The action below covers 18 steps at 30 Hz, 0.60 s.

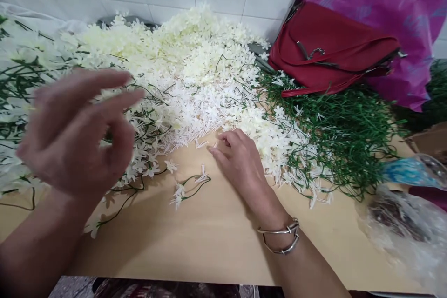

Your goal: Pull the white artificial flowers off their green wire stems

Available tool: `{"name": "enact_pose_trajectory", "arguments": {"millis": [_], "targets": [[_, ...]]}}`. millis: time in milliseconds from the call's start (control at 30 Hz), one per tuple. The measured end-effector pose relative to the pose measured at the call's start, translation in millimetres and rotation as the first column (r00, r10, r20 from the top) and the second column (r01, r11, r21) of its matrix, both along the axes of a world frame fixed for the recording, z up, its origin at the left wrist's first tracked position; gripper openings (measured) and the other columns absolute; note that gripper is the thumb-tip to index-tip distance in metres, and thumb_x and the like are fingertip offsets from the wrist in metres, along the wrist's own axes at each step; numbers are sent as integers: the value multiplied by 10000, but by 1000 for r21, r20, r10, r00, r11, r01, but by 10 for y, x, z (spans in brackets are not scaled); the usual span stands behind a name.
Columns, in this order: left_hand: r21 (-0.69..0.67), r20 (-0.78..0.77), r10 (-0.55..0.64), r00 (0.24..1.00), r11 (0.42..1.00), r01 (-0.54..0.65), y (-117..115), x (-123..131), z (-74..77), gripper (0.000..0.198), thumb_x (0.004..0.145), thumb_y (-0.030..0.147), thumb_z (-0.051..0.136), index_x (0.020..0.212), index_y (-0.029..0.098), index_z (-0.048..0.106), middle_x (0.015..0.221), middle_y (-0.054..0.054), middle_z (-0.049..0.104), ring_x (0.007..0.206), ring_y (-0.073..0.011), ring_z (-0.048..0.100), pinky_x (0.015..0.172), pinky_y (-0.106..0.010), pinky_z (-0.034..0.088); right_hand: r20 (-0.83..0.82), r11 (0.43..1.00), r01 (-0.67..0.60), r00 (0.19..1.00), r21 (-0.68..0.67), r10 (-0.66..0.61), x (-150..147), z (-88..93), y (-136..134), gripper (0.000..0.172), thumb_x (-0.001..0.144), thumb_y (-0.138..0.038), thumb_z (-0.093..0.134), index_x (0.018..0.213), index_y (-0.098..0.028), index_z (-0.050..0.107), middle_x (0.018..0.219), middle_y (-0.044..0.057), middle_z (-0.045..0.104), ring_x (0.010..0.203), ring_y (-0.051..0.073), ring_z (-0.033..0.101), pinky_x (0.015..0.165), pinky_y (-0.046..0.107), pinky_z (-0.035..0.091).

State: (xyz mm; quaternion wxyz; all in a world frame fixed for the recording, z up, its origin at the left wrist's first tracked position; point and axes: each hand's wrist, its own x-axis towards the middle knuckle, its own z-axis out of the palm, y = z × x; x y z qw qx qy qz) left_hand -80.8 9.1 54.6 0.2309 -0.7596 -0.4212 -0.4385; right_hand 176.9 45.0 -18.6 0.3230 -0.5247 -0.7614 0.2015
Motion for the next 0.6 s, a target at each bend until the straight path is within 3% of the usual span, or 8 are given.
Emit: {"name": "enact_pose_trajectory", "arguments": {"millis": [67,167,267,367,467,600], "targets": [[-160,-107,-166,980,976,148,-34,108,-7,347,999,58,590,1288,232,671,1315,-42,732,1195,-199,693,1064,-396,550,43,1000,-6,999,5,6,10,-31,14,141,876,-287,779,960,-215,692,952,69,653,863,237,605,777,396,466],[-467,-137,-349,927,848,250,-15,126,-81,288,1045,112,522,1270,223,665,1263,-58,746,1120,-205,717,965,-351,571,15,1000,-24,1000,-3,24,17,-39,27,33,910,-214,708,899,-223,678,923,57,661,861,232,609,789,394,468],[-682,-98,-425,900,687,250,7,121,-174,233,1067,174,497,1185,208,694,1188,-83,750,1035,-212,729,875,-328,570,-24,1000,3,1000,5,-3,8,-13,15,84,910,-165,665,858,-230,656,872,46,678,846,231,605,794,393,461],[-789,-28,-461,887,555,264,-27,190,-214,207,1070,229,517,1070,199,722,1063,-73,749,915,-190,726,804,-300,546,-106,999,42,993,6,-42,-8,13,-10,78,942,-181,629,894,-239,647,849,30,696,785,208,609,763,372,458],[-827,-28,-478,878,504,249,-98,301,-230,185,1065,250,543,1015,195,713,966,-53,721,853,-183,699,765,-294,516,-159,998,56,986,33,-51,-18,28,-26,74,962,-207,624,903,-247,642,857,15,701,767,193,622,757,355,468],[-844,-80,-418,905,511,161,-131,417,-329,137,1056,276,563,1073,185,664,991,-54,682,832,-186,664,713,-295,488,-150,997,18,989,76,-7,-30,43,-33,87,971,-210,621,902,-249,659,896,18,715,833,204,646,806,365,484]]}}
